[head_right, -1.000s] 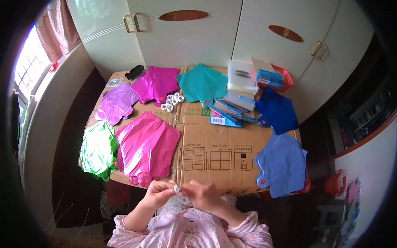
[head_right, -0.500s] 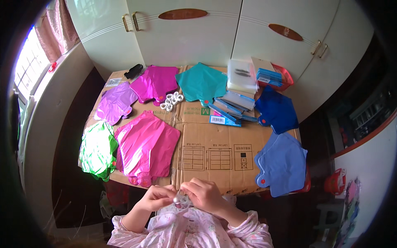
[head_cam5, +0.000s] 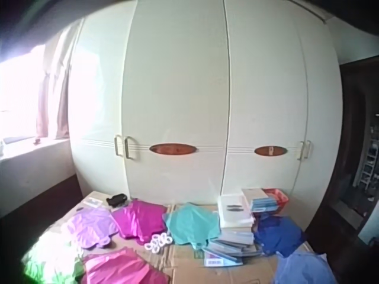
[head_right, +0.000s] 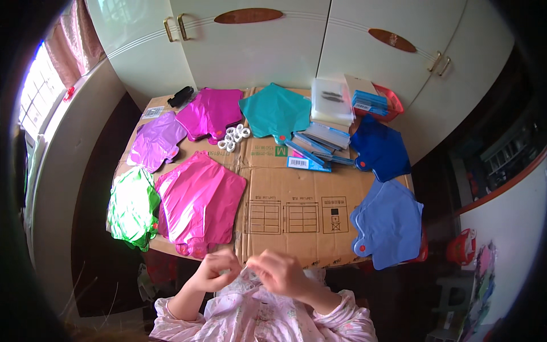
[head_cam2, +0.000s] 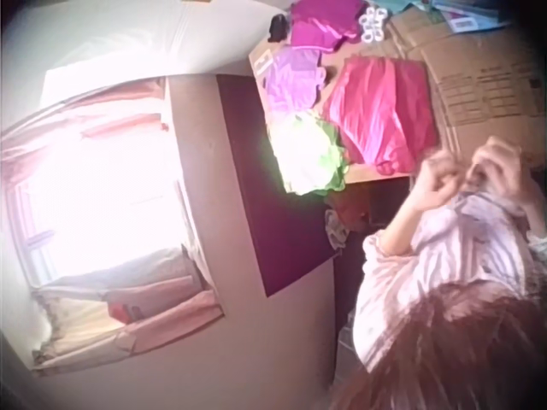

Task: The person is threading small white plastic rings onto a white cord at a workbench.

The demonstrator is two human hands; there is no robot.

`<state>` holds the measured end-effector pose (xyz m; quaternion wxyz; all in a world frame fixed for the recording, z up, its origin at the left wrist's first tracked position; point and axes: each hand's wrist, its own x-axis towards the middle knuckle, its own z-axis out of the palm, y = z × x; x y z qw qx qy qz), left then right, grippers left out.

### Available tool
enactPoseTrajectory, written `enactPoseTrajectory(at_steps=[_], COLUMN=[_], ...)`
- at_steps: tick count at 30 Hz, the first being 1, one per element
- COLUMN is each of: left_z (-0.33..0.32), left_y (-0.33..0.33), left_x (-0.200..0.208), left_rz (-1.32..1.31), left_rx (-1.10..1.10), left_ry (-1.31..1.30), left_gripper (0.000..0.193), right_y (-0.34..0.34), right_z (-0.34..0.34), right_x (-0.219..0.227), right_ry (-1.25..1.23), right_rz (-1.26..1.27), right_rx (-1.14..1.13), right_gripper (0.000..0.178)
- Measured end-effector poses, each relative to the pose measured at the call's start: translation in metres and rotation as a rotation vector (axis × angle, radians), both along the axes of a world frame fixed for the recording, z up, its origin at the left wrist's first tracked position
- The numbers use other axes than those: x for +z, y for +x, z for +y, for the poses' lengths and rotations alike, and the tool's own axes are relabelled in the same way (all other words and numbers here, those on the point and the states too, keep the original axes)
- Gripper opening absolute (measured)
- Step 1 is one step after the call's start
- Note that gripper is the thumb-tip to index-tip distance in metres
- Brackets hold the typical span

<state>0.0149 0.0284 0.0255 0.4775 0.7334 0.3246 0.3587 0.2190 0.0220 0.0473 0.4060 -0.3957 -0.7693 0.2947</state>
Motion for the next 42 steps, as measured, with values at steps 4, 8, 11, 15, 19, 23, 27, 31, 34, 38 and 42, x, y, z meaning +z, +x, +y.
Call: enactPoseTrajectory(at_steps=[4, 8, 11, 15, 19, 23, 27, 31, 34, 38, 42], left_z=[-0.007, -0.001, -0.008, -0.002, -0.009, -0.005, -0.007, -0.009, -0.010, -0.006, -0.003], left_y=[0.005, -0.001, 0.004, 0.004, 0.007, 0.010, 0.005, 0.011, 0.016, 0.022, 0.025], left_x=[-0.001, -0.001, -0.002, 0.006, -0.005, -0.007, -0.015, -0.010, -0.020, -0.019, -0.039], left_rz=[-0.254, -0.030, -0.414, 0.014, -0.537, -0.126, -0.036, -0.597, -0.776, -0.916, -0.834], left_rx=[0.092, 0.009, 0.023, 0.048, 0.030, 0.247, 0.139, 0.013, 0.039, 0.128, 0.167], left_ry=[-0.135, 0.085, -0.236, -0.027, -0.550, -0.205, -0.196, -0.657, -0.767, -0.852, -0.579], left_gripper=[0.009, 0.011, 0.012, 0.013, 0.013, 0.012, 0.012, 0.015, 0.013, 0.014, 0.018], right_y=[-0.014, -0.002, -0.013, -0.004, -0.016, -0.017, -0.009, -0.009, -0.015, -0.025, -0.031], right_z=[-0.004, -0.004, -0.006, -0.009, -0.007, -0.011, 0.007, 0.012, 0.009, 0.000, 0.000], right_x=[-0.024, -0.004, -0.029, -0.015, -0.026, -0.017, -0.011, -0.021, -0.027, -0.036, -0.043], right_ry=[0.099, -0.031, 0.092, 0.071, 0.112, 0.182, 0.161, -0.105, -0.172, -0.060, -0.115], right_rz=[-0.024, -0.011, 0.043, -0.040, -0.005, -0.038, 0.031, 0.249, 0.284, 0.160, 0.195], right_rx=[0.124, -0.002, 0.061, 0.030, -0.020, -0.053, -0.081, -0.005, -0.018, -0.174, -0.247], right_gripper=[0.007, 0.009, 0.009, 0.012, 0.013, 0.011, 0.011, 0.011, 0.013, 0.017, 0.015])
